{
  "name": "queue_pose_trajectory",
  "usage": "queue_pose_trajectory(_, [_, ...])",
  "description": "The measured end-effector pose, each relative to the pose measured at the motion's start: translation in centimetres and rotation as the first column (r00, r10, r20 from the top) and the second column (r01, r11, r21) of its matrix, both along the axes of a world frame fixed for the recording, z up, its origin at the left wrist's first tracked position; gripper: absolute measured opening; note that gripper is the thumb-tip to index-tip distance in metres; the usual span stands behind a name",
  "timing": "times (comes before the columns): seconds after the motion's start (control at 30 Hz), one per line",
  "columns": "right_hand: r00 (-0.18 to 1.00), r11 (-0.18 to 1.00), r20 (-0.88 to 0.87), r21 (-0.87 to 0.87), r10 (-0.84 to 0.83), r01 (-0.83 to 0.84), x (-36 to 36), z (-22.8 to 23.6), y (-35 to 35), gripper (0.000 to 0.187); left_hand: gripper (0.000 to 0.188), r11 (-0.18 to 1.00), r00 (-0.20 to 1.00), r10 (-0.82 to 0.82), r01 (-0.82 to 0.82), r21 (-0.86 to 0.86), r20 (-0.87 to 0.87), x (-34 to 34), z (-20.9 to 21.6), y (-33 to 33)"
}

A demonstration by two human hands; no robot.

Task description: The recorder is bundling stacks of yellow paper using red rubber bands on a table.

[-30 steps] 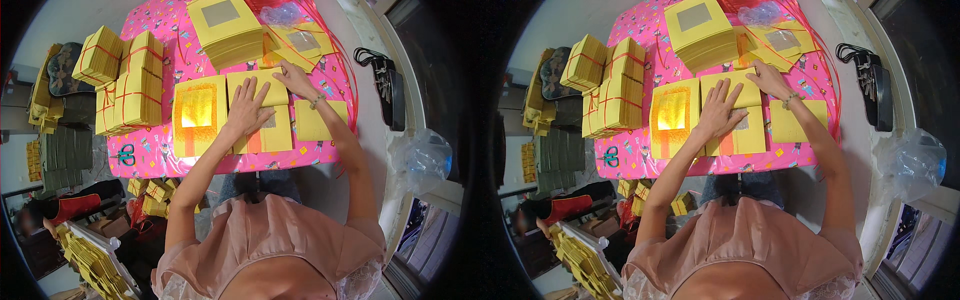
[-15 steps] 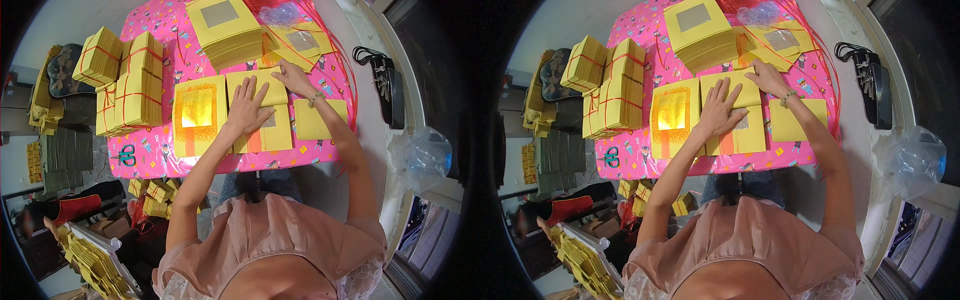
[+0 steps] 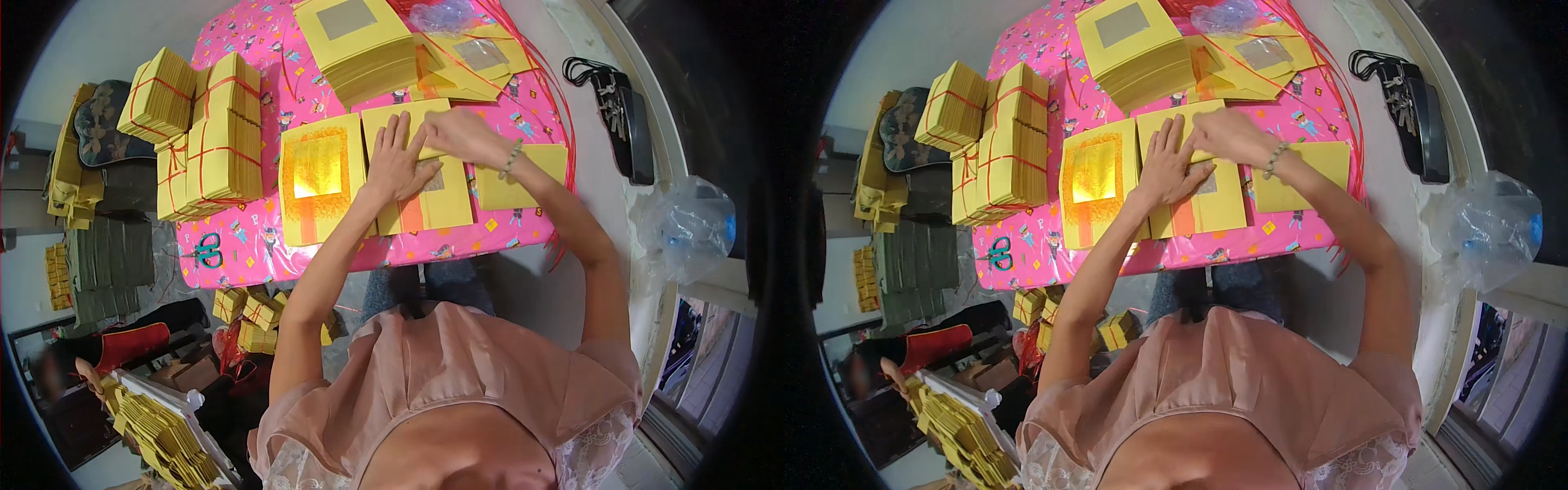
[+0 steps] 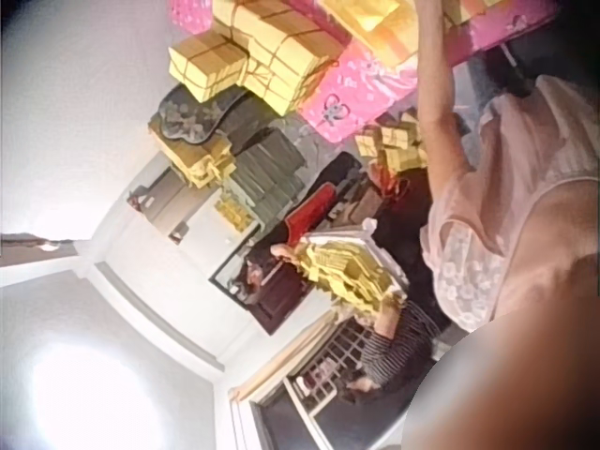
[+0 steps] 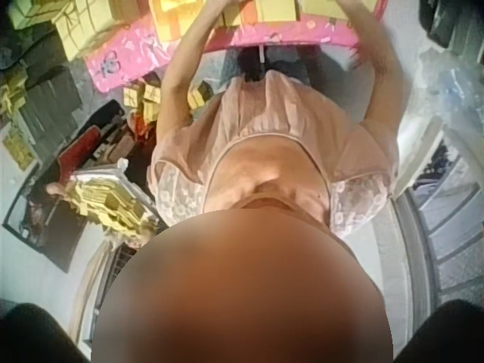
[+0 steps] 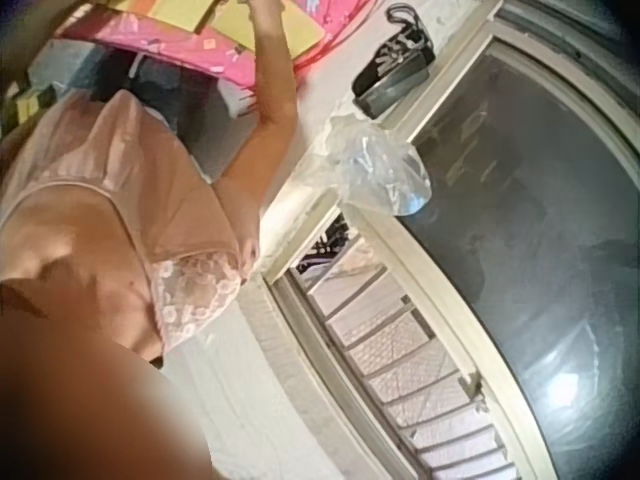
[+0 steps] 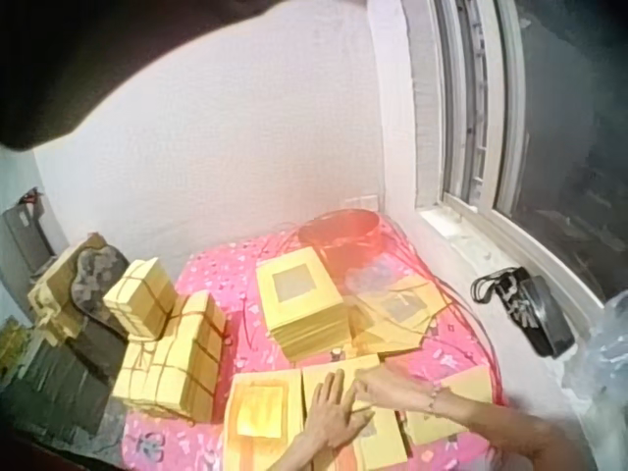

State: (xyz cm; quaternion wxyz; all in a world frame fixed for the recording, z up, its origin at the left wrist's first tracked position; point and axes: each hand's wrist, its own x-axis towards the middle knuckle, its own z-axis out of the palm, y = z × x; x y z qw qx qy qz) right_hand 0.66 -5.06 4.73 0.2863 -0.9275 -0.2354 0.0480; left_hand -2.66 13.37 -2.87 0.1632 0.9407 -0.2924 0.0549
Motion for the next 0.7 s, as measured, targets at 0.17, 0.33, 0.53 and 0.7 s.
queue_pose_trajectory(0.17, [0.98,0.96,-0.158,-0.233,0.118,-0.153,-0.2,-1.7,-0.1,0.021,0.08,1.0,1.0,-0.009,0.009,-0.002,0.006,0.0,0.0,-0.2])
queue_pose_trajectory(0.33, [0.961,0.936,-0.21,-0.264,0.178,-0.231,0.7,-3.0,-0.1,0.028,0.082,1.0,1.0,-0.013,0.012,-0.008,-0.015,0.0,0.0,-0.1])
queue_pose_trajectory(0.53, [0.953,0.912,-0.264,-0.335,0.149,-0.236,0.8,-2.6,0.2,0.028,0.087,0.999,0.998,-0.012,0.015,0.033,-0.067,0.3,0.1,0.3])
queue_pose_trajectory(0.7, [0.963,0.93,-0.159,-0.266,0.216,-0.253,0.3,-2.2,0.0,0.047,0.09,0.999,0.985,-0.03,0.032,0.008,-0.168,0.8,0.3,0.6])
